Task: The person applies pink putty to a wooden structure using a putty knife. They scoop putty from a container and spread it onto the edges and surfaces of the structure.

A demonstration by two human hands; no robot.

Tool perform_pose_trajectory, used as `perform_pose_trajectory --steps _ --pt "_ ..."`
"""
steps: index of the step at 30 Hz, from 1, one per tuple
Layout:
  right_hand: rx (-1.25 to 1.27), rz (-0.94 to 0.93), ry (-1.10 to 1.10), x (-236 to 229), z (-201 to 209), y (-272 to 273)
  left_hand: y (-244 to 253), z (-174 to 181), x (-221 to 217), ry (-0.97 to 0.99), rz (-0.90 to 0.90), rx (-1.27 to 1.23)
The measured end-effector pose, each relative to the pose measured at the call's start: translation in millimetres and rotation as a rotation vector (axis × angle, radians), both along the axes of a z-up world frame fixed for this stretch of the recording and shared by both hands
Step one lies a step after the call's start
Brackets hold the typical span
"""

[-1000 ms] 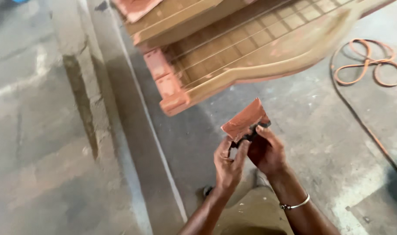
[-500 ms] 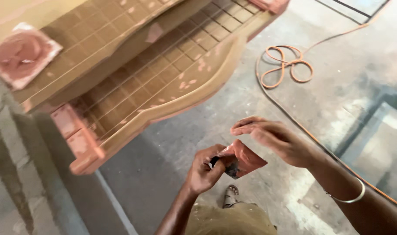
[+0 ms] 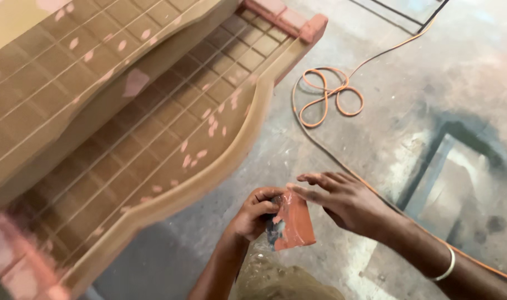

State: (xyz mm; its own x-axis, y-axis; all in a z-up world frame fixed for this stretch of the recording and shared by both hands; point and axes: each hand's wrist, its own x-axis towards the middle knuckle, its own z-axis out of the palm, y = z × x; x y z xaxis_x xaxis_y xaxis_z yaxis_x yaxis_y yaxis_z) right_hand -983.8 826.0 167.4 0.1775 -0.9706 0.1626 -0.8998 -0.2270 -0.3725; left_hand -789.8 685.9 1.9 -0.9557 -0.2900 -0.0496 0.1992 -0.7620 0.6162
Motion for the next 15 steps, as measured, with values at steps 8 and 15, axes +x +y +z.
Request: perform_pose_trajectory --steps 8,15 --pt "0.032 -0.19 0.045 -100.2 -5.3 -71.0 -122.9 5.4 -111.7 -0.08 -0.101 -0.201" --pt "0.087 -0.088 0.04 -179.1 -28.7 -134.0 -179.3 13.2 -193.2 -0.248 -0.022 -0.35"
